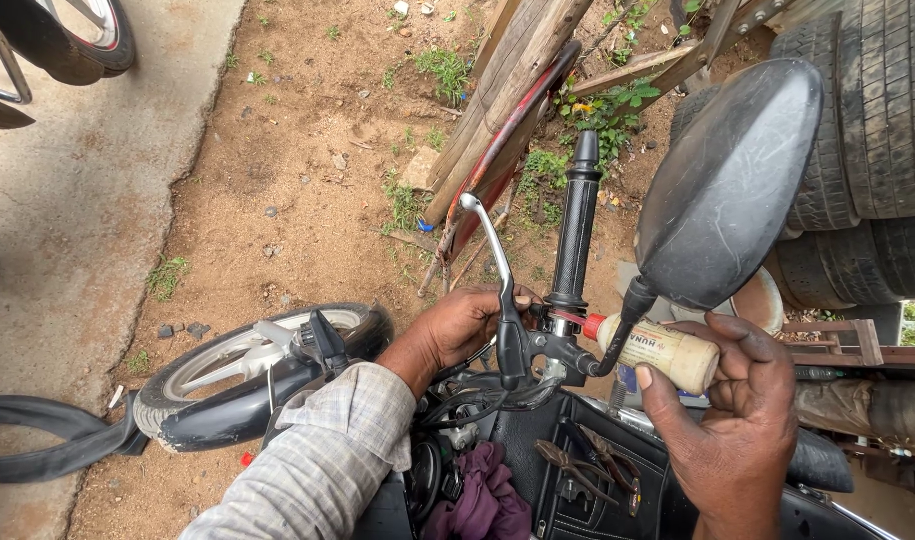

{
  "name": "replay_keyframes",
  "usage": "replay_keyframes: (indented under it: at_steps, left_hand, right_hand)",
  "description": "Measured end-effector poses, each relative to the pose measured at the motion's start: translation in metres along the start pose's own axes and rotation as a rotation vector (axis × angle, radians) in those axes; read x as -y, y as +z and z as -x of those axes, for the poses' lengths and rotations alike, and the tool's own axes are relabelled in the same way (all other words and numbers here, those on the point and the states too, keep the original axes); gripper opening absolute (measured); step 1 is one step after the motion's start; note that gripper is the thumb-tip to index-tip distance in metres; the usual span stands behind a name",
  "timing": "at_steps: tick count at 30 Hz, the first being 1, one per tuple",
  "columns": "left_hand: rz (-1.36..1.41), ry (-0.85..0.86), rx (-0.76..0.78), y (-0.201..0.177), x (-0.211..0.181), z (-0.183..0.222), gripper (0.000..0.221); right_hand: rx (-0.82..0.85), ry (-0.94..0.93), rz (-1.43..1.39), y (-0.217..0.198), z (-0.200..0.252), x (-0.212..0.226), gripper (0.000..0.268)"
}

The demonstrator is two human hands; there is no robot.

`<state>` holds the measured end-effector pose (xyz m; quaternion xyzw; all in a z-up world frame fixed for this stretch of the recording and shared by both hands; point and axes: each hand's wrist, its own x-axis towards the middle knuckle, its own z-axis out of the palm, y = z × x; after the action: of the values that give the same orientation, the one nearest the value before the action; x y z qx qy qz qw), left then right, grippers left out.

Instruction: The recorder is seen oiling the motorcycle's clutch cable and lever.

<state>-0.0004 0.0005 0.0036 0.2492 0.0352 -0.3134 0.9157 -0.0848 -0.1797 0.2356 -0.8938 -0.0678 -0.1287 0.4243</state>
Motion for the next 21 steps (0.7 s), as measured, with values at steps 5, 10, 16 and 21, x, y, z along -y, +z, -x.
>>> replay_keyframes:
  at_steps: [5, 10, 16, 21]
  left_hand:
    - [-0.013, -0.007, 0.001, -0.0014, 0.0002, 0.0001, 0.028]
    - [-0.008, -0.011, -0.002, 0.0007, -0.001, 0.0004, 0.027]
    - [-0.001, -0.002, 0.018, -0.0005, -0.0001, -0.0003, 0.026]
    - [0.004, -0.007, 0.013, -0.0002, -0.001, 0.0003, 0.025]
  right_hand:
    - [0.006, -0.016, 0.001, -0.0002, -0.0007, -0.0003, 0.064]
    - [0.005, -0.022, 0.024, -0.0011, -0.0011, 0.0002, 0.065]
    - [0.012, -0.029, 0.017, -0.0021, -0.0006, -0.001, 0.065]
    - [0.009, -0.02, 0.01, -0.0017, -0.0012, -0.0003, 0.065]
